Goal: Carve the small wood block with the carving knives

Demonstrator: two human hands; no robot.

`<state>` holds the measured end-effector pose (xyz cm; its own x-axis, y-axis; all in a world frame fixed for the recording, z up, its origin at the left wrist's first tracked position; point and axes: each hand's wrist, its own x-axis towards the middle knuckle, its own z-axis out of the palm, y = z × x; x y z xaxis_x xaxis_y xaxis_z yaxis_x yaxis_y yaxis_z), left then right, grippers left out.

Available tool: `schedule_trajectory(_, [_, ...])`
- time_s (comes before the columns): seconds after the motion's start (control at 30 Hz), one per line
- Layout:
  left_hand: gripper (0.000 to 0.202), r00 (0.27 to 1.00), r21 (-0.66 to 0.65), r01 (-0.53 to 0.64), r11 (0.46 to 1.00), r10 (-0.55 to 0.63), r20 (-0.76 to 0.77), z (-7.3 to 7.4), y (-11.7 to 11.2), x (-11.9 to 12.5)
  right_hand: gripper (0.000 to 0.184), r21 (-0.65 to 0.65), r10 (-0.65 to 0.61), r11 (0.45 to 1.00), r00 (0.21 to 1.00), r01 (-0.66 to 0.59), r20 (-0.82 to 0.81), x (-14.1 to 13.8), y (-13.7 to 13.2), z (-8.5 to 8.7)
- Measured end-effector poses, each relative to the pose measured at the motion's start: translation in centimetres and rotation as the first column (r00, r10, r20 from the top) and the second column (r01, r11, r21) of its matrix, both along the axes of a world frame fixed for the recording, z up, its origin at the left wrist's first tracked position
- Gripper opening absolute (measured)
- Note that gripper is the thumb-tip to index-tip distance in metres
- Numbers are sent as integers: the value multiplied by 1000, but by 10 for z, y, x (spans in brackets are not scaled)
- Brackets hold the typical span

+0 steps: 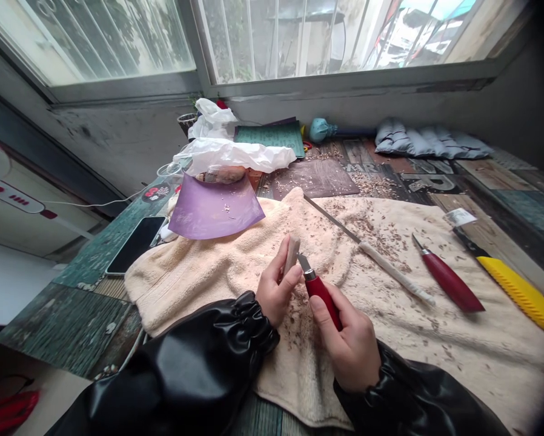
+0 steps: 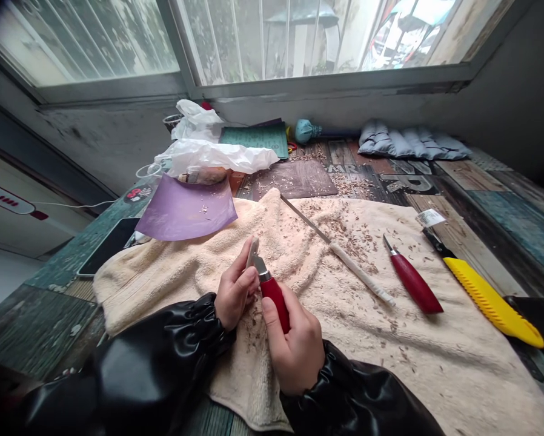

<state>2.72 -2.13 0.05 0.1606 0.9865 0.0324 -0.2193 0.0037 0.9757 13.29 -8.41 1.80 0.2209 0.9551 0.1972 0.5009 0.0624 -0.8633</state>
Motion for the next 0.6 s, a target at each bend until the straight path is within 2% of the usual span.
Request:
schedule_trajectory(0.17, [58, 992, 116, 17, 993, -2, -128, -3, 3, -4, 30, -18, 25, 1000, 999, -25, 21, 0, -2, 2])
schedule_trajectory(0.33, [61, 961, 198, 32, 980, 25, -276, 1, 0, -6, 29, 6, 8, 1000, 999, -8, 44, 0, -1, 1])
schedule_trajectory(0.47, [62, 939, 215, 22, 976, 53, -339, 3, -1, -6, 30, -6, 0, 1000, 997, 0, 75, 0, -2, 0])
schedule_trajectory(0.6, [61, 941, 194, -14, 981, 78, -328, 4, -1, -4, 32, -10, -13, 1000, 995, 14, 103, -2, -1, -3])
